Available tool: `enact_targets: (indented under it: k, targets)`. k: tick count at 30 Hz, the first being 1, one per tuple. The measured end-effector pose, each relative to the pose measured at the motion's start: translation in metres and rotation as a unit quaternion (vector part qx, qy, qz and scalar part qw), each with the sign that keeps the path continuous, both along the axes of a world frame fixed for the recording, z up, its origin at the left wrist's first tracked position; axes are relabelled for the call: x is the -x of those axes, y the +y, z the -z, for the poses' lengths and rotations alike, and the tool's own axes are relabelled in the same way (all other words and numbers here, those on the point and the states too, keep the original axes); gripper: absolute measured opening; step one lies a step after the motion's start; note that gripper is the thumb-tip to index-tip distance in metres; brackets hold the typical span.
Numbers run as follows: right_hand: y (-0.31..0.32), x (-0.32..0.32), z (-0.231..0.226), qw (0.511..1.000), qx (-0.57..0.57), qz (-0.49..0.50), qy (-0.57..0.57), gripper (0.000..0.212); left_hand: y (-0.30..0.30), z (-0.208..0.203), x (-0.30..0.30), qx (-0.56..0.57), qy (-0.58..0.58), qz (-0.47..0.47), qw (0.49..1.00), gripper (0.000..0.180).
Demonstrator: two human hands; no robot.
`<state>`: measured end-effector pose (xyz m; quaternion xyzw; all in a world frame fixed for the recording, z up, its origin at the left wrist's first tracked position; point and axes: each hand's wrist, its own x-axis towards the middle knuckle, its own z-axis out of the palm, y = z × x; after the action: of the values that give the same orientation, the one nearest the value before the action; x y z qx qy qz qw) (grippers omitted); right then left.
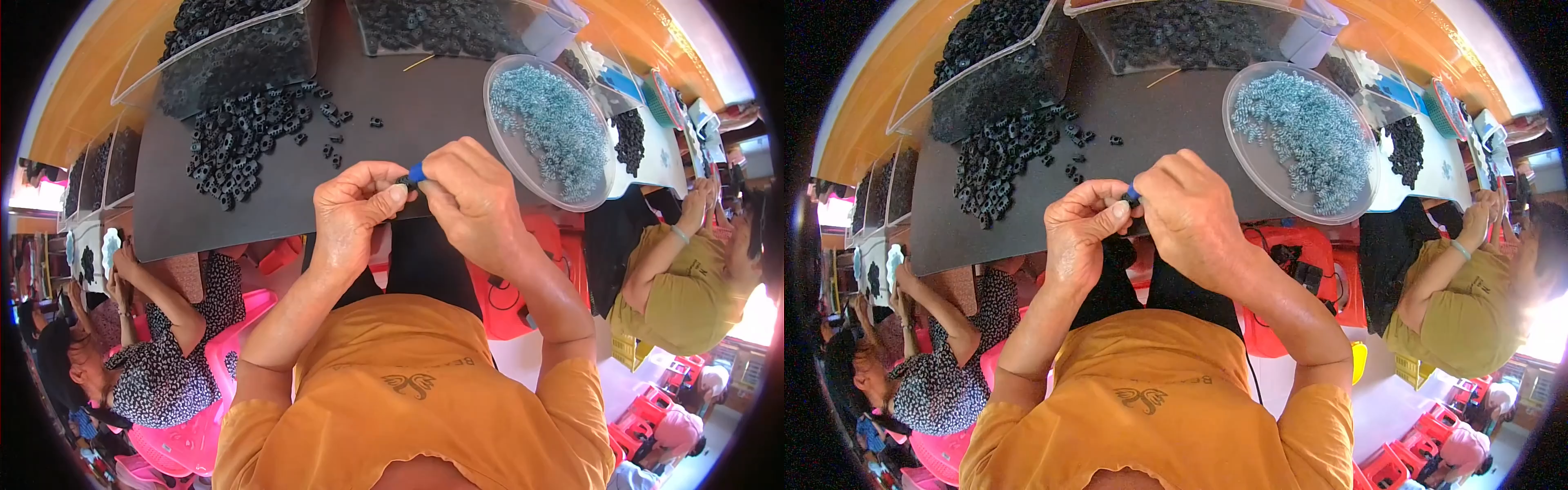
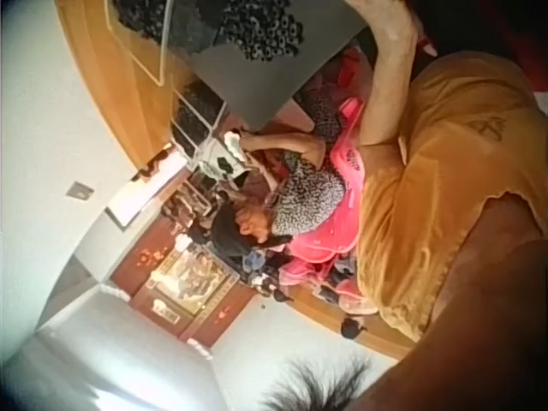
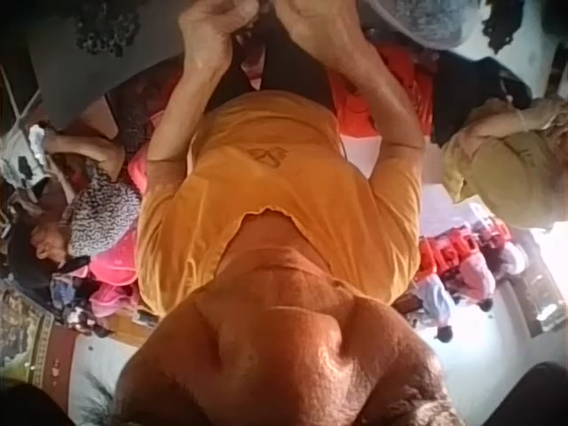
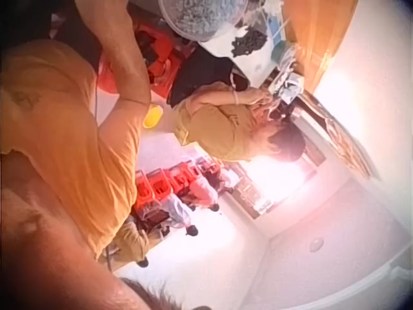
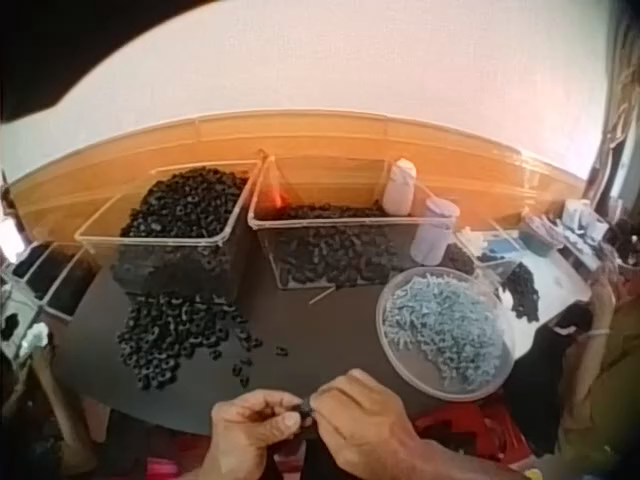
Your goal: The person assembles components by picking up pins from a dish, inserting them into black plastic parts by hand, and setting the assembled parts on the table.
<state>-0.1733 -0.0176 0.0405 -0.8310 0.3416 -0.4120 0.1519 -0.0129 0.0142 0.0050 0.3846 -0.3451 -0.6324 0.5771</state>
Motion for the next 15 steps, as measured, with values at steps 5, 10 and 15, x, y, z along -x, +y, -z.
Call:
enact_targets:
  k: [5,10,15]
  targets:
    - [0.005,-0.008,0.000,0.997,0.069,-0.007,0.033,0.024,0.003,0.001,0.000,0.014,0.019,-0.014,1.000,0.015]
    - [0.018,-0.021,0.007,0.975,0.198,-0.003,0.103,0.032,0.007,0.004,0.001,0.025,0.025,-0.048,0.998,0.016]
    - [0.001,-0.019,0.003,1.000,-0.001,0.017,0.003,0.014,0.011,0.003,-0.010,0.013,0.021,-0.052,0.998,0.016]
